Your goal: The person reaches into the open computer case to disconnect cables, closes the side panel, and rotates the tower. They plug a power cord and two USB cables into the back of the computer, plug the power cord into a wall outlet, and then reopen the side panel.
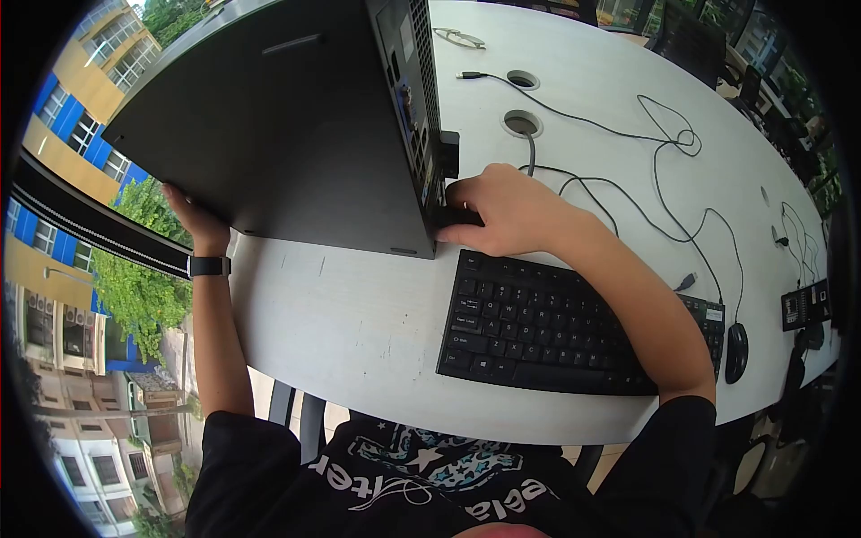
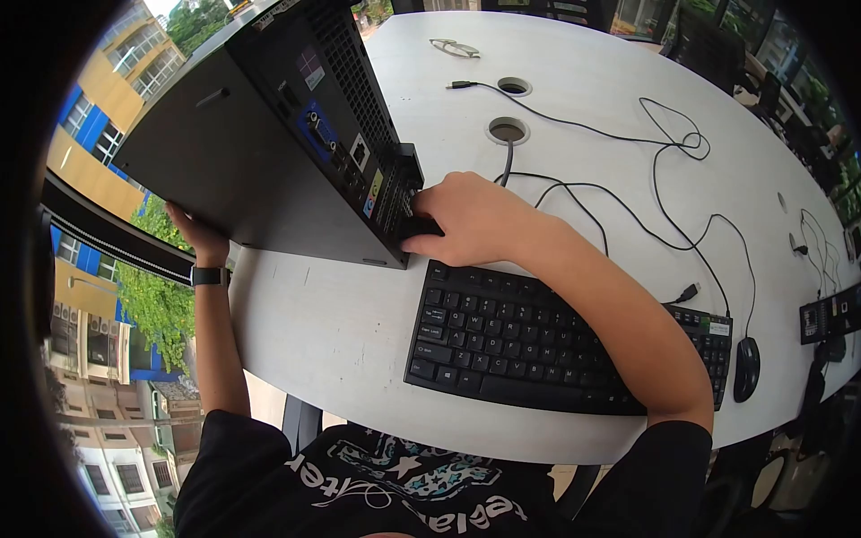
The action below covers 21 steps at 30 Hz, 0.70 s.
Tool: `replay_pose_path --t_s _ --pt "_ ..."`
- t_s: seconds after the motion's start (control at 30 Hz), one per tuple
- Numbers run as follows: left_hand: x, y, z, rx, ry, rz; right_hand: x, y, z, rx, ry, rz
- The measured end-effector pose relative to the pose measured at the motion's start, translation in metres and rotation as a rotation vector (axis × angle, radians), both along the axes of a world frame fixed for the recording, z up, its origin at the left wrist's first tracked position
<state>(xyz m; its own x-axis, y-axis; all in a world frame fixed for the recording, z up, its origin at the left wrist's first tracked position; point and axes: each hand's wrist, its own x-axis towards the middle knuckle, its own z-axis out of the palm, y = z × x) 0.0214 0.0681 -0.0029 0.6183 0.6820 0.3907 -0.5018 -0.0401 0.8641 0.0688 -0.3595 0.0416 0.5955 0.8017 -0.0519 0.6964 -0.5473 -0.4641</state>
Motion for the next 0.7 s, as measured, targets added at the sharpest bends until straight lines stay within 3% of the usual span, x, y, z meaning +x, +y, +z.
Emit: replay_pose_path --t_s 0.2,0.4,0.7 --pt "-0.003 -0.002 0.002 -0.073 0.010 -0.039 0.010 -0.012 0.011 -0.152 -0.050 0.087" --pt "-0.005 -0.013 0.010 -0.184 -0.004 -0.077 0.016 -0.016 0.000 -0.118 -0.188 0.202" --pt "-0.004 -0.011 0.010 -0.159 -0.012 -0.087 0.014 -0.009 0.003 -0.146 -0.061 0.143"
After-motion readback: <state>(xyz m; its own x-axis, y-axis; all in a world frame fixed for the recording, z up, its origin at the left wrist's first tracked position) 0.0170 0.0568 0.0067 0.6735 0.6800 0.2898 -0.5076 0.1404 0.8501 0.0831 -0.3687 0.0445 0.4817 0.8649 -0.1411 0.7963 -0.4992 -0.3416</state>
